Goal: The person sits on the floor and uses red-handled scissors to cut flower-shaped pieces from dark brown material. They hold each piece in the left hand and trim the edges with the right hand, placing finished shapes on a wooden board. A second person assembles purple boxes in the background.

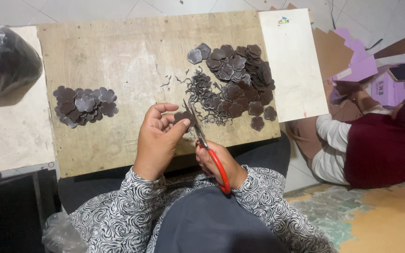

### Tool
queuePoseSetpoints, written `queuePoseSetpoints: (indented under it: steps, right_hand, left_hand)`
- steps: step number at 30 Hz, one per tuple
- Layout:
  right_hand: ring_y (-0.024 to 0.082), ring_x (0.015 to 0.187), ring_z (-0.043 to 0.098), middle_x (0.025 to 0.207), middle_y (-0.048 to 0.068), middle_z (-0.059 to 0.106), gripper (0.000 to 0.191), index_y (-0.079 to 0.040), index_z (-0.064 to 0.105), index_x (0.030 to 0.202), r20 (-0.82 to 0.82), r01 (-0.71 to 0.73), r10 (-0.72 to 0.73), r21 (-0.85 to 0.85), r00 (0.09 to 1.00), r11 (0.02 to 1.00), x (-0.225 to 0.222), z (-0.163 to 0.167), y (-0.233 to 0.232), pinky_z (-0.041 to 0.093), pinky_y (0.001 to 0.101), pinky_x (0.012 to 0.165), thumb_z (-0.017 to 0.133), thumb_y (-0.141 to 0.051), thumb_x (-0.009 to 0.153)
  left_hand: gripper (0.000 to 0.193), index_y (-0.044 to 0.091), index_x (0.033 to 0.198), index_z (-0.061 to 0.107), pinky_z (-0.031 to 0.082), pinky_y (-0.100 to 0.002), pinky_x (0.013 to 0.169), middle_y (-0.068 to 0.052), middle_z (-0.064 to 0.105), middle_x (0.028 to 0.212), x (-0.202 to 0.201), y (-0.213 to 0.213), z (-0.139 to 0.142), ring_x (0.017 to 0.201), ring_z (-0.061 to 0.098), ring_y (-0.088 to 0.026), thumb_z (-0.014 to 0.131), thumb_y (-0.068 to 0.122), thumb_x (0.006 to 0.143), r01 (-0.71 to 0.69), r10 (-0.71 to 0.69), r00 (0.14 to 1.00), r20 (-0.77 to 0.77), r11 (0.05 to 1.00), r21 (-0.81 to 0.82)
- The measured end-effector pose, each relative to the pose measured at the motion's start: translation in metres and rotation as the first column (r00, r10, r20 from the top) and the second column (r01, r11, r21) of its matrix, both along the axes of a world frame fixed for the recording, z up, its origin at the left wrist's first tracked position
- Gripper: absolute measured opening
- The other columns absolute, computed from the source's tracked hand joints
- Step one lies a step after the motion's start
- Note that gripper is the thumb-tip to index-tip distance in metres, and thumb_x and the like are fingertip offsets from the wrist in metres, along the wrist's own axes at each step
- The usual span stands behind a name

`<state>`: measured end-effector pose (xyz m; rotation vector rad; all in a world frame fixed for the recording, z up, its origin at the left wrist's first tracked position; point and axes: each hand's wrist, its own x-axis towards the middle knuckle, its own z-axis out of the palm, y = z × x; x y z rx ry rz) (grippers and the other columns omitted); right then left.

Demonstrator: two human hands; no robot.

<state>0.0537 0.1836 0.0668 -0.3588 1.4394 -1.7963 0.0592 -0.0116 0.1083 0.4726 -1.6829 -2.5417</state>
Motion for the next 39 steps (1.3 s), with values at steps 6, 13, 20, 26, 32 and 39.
queuePoseSetpoints:
  steps: [6, 13, 20, 26, 32, 39]
  right_hand:
    - [0.005, 0.061, 0.042, 0.076, -0.003, 0.047, 0.040, -0.006, 0.052, 0.099, -0.034, -0.010, 0.011, 0.048, 0.999, 0.999, -0.0011, 0.0003, 0.0001, 0.038, 0.0217, 0.053, 0.052, -0.046, 0.105]
    - [0.005, 0.062, 0.043, 0.076, -0.003, 0.047, 0.042, -0.007, 0.052, 0.096, -0.065, -0.007, 0.013, 0.087, 0.998, 0.996, -0.0003, 0.0001, 0.0012, 0.039, 0.0210, 0.054, 0.051, -0.048, 0.105]
    - [0.006, 0.067, 0.042, 0.080, -0.002, 0.046, 0.043, -0.007, 0.050, 0.101, -0.040, -0.048, 0.049, 0.016, 0.998, 0.999, -0.0016, -0.0035, 0.0018, 0.039, 0.0221, 0.058, 0.053, -0.050, 0.105]
    - [0.006, 0.073, 0.046, 0.084, -0.002, 0.047, 0.051, -0.008, 0.050, 0.102, -0.148, -0.059, 0.067, 0.056, 0.987, 0.997, -0.0037, -0.0052, 0.0019, 0.044, 0.0214, 0.065, 0.048, -0.058, 0.104]
    - [0.007, 0.071, 0.042, 0.083, -0.002, 0.045, 0.049, -0.008, 0.049, 0.099, -0.088, -0.034, 0.032, -0.021, 0.996, 0.999, -0.0023, -0.0028, 0.0004, 0.040, 0.0220, 0.062, 0.051, -0.057, 0.104]
    - [0.006, 0.067, 0.040, 0.079, -0.004, 0.044, 0.048, -0.008, 0.049, 0.097, -0.061, -0.036, 0.035, -0.026, 0.998, 0.999, -0.0046, 0.0000, 0.0012, 0.037, 0.0219, 0.059, 0.054, -0.055, 0.104]
  left_hand:
    - [0.037, 0.000, 0.130, 0.049, 0.056, -0.021, 0.076, -0.006, 0.068, 0.099, 0.0005, -0.0006, 0.0008, 0.087, 0.068, -0.009, 0.064, 0.000, 0.096, 0.015, -0.015, 0.999, -0.052, 1.000, -0.013]
    - [0.040, 0.001, 0.130, 0.046, 0.057, -0.023, 0.070, -0.008, 0.067, 0.100, 0.0006, -0.0013, 0.0048, 0.084, 0.071, -0.012, 0.065, 0.002, 0.095, 0.019, -0.019, 1.000, 0.001, 0.999, -0.042]
    - [0.042, -0.001, 0.128, 0.047, 0.058, -0.024, 0.076, -0.009, 0.069, 0.098, -0.0007, -0.0041, -0.0006, 0.086, 0.070, -0.012, 0.069, -0.003, 0.092, 0.023, -0.022, 0.999, -0.034, 1.000, 0.021]
    - [0.040, 0.000, 0.125, 0.048, 0.057, -0.024, 0.075, -0.009, 0.069, 0.095, -0.0019, -0.0009, -0.0022, 0.083, 0.069, -0.012, 0.069, -0.003, 0.092, 0.054, -0.054, 0.998, -0.017, 0.998, 0.010]
    - [0.038, 0.000, 0.124, 0.048, 0.058, -0.024, 0.075, -0.009, 0.070, 0.096, -0.0036, -0.0005, 0.0002, 0.084, 0.070, -0.012, 0.068, -0.002, 0.091, 0.046, -0.047, 0.999, 0.002, 0.998, 0.051]
    - [0.041, 0.000, 0.125, 0.048, 0.058, -0.025, 0.071, -0.009, 0.070, 0.095, -0.0034, -0.0032, 0.0051, 0.081, 0.070, -0.012, 0.069, 0.000, 0.090, 0.040, -0.042, 0.997, 0.068, 0.999, 0.035]
